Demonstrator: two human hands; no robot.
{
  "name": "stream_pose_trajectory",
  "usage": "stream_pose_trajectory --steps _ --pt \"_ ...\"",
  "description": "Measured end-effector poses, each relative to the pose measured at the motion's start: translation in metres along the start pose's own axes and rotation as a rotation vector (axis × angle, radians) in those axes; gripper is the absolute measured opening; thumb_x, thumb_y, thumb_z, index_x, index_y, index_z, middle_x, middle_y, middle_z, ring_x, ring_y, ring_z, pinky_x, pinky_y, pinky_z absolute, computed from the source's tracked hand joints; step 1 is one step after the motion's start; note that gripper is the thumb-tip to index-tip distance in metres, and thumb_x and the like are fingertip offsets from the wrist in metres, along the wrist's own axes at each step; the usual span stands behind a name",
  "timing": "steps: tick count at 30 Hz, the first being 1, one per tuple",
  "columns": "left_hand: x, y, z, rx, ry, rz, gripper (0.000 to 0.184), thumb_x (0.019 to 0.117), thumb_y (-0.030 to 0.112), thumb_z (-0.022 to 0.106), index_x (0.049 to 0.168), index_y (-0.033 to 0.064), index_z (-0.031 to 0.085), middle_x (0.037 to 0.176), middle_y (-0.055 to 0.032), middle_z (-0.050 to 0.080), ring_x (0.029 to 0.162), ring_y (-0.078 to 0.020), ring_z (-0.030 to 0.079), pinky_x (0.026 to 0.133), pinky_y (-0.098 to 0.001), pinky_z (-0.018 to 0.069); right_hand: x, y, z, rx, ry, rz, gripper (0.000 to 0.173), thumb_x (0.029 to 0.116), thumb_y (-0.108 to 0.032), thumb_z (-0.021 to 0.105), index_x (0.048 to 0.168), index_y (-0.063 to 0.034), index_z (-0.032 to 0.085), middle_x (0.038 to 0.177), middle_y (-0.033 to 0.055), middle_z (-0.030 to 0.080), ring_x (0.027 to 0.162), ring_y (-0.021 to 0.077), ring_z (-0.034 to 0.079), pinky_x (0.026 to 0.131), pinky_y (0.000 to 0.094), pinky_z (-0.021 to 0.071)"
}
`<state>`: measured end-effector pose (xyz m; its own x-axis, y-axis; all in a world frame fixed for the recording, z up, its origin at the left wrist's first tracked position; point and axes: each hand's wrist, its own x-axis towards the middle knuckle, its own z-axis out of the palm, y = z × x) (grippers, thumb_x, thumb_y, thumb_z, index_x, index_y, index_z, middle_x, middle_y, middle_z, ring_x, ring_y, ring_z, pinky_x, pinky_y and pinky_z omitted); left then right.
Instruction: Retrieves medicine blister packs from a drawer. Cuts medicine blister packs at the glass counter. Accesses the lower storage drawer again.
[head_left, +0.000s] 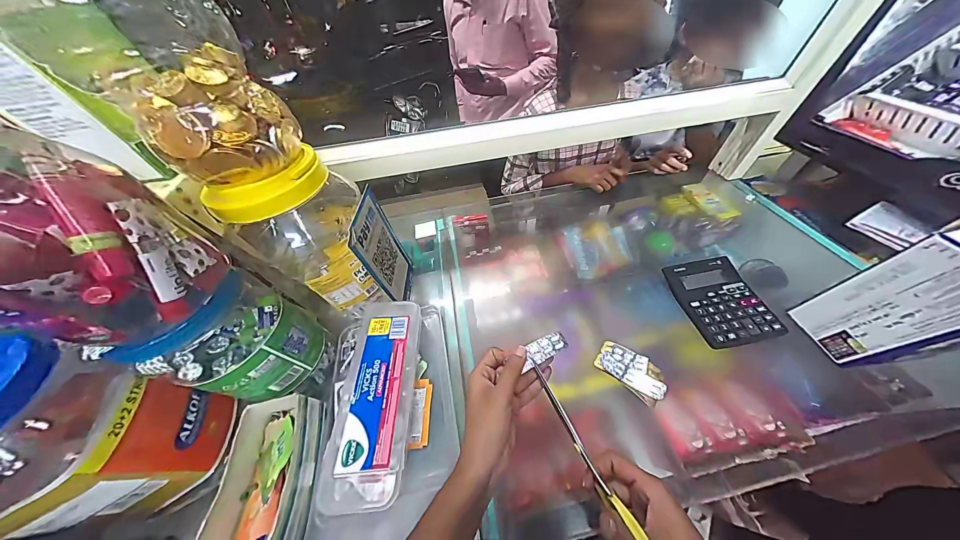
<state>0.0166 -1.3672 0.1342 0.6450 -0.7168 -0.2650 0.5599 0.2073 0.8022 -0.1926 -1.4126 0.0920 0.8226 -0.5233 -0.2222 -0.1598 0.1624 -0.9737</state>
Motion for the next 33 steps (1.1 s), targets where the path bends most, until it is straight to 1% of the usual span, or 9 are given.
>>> stream_pose_trajectory --steps 5,9,12,14,16,17,19,24,33 --pt "0.004 0.007 -0.007 0.175 -0.04 0.172 0.002 0.1022 -0.002 0.052 0.103 -0.0014 0.054 0.09 -0.0144 0.075 0.083 -0.0244 0.078 0.079 -0.0366 0.0653 -0.007 0.001 -0.019 0.057 -0.026 0.006 0.03 0.0896 -0.028 0.074 0.111 -0.0125 0.06 0.073 -0.0145 0.063 0.055 -0.0024 0.056 0.048 0.0188 0.047" --pt "0.009 0.012 -0.018 0.469 -0.1 0.372 0.019 0.0986 0.003 0.061 0.116 -0.004 0.064 0.084 -0.0058 0.074 0.07 -0.0131 0.074 0.067 -0.0283 0.0645 -0.013 -0.004 -0.047 0.051 -0.06 0.003 0.036 0.088 -0.041 0.076 0.112 -0.0186 0.061 0.075 -0.0162 0.064 0.055 -0.0037 0.056 0.048 0.0169 0.0466" --pt "0.014 0.01 -0.028 0.725 -0.194 0.449 0.034 0.1024 0.009 0.057 0.134 -0.0011 0.063 0.09 -0.0031 0.073 0.065 -0.0041 0.068 0.062 -0.0209 0.0597 -0.011 -0.011 -0.063 0.001 -0.094 0.039 0.04 0.0846 -0.044 0.079 0.11 -0.0191 0.06 0.072 -0.0164 0.062 0.053 -0.0037 0.054 0.047 0.0161 0.0454" --pt "0.016 0.008 -0.031 0.896 -0.237 0.527 0.034 0.1039 0.013 0.054 0.135 0.0032 0.065 0.098 -0.005 0.072 0.067 0.0 0.059 0.063 -0.0165 0.0504 -0.007 -0.016 -0.069 -0.052 -0.137 0.09 0.044 0.0813 -0.046 0.082 0.109 -0.02 0.061 0.07 -0.0168 0.061 0.052 -0.0042 0.053 0.047 0.0157 0.0448" --pt "0.018 0.008 -0.032 1.013 -0.275 0.598 0.035 0.1041 0.014 0.054 0.137 0.0051 0.064 0.098 -0.0075 0.073 0.071 -0.0029 0.061 0.069 -0.0181 0.0507 -0.002 -0.019 -0.073 -0.117 -0.191 0.136 0.041 0.0803 -0.041 0.082 0.108 -0.0188 0.061 0.068 -0.0163 0.059 0.051 -0.0033 0.052 0.047 0.0162 0.0446" --pt "0.018 0.009 -0.032 1.047 -0.301 0.613 0.038 0.1038 0.013 0.055 0.141 0.0035 0.06 0.094 -0.0079 0.072 0.071 -0.0047 0.061 0.071 -0.0199 0.0517 0.001 -0.02 -0.074 -0.142 -0.216 0.158 0.041 0.0795 -0.042 0.083 0.107 -0.0192 0.061 0.067 -0.0161 0.058 0.05 -0.003 0.052 0.047 0.0162 0.0446" --pt "0.02 0.009 -0.032 1.079 -0.369 0.628 0.044 0.1034 0.012 0.054 0.145 -0.0034 0.05 0.076 -0.0034 0.06 0.062 -0.0056 0.053 0.064 -0.0203 0.048 0.006 -0.02 -0.077 -0.143 -0.259 0.181 0.041 0.0785 -0.044 0.083 0.105 -0.0205 0.062 0.065 -0.0158 0.057 0.05 -0.0032 0.052 0.047 0.0154 0.0447" --pt "0.022 0.009 -0.034 1.088 -0.455 0.609 0.022 0.1025 0.011 0.054 0.116 -0.0039 0.065 0.08 -0.0063 0.067 0.069 -0.0067 0.061 0.07 -0.0205 0.0511 0.014 -0.028 -0.078 -0.154 -0.319 0.203 0.042 0.0779 -0.045 0.084 0.104 -0.0208 0.062 0.065 -0.0156 0.058 0.049 -0.0033 0.053 0.046 0.0149 0.0446" --pt "0.029 0.012 -0.039 1.015 -0.48 0.502 0.022 0.1038 0.012 0.053 0.112 -0.0021 0.067 0.083 -0.0029 0.067 0.072 -0.0002 0.059 0.071 -0.0164 0.0492 0.019 -0.02 -0.073 -0.166 -0.295 0.133 0.037 0.0787 -0.04 0.084 0.103 -0.0216 0.064 0.064 -0.0165 0.059 0.049 -0.004 0.053 0.045 0.0151 0.0448"
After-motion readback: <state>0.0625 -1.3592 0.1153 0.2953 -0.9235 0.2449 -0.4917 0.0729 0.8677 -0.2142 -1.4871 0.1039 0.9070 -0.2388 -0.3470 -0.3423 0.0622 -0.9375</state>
